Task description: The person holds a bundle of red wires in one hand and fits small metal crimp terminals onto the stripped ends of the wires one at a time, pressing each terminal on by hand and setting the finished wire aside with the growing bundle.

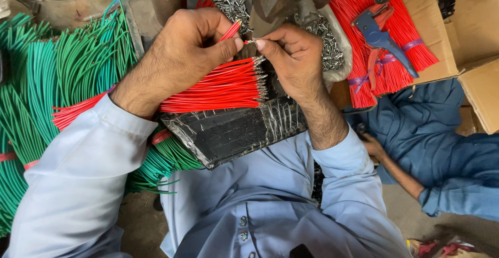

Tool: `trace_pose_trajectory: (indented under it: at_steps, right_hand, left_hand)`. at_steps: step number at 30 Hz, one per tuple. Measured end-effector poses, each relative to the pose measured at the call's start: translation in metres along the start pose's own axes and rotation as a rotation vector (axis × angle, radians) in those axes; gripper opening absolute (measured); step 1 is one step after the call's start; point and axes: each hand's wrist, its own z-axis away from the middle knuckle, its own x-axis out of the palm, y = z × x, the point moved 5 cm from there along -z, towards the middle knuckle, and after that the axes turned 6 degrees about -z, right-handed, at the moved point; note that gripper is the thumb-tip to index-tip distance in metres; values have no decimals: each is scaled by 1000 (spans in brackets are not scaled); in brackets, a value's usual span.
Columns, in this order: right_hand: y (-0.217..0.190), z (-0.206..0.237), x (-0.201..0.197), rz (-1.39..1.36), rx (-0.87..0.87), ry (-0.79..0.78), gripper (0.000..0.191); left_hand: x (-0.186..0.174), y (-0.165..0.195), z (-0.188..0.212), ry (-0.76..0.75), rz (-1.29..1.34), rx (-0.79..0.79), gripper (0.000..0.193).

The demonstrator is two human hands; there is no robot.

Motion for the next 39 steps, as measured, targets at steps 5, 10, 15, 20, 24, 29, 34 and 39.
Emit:
trace_pose_trajectory:
  at_steps: [5,10,15,20,24,29,34,39]
  right_hand:
    - [0,0,0,13,10,16,6]
    - [-4,0,4,-40,35,-36,6]
    - [-33,13,-1,-72,-49,-149,10]
    - [-64,24,-21,510,23,-257,14]
    - [-65,28,-17,748,-91,-348,17]
    - [-52,33,-20,752,-54,-255,10]
    - [-41,33,-30,514,104,-70,13]
    - [-35,25,-23,186,81,-83,8]
  left_hand:
    - [-1,-1,1,-2,31,3,18]
    - [-2,-2,2,-7,49,-27,18]
    - [-1,4,4,-34,-61,31,13]
    - [4,4,5,-35,50,53,14]
    - [1,-2,4,-28,118,-24,11]
    - [1,-4,3,-42,154,-10,9]
    - [2,-6,2,-55,186,-18,13]
    - [1,-3,2,-43,166,0,12]
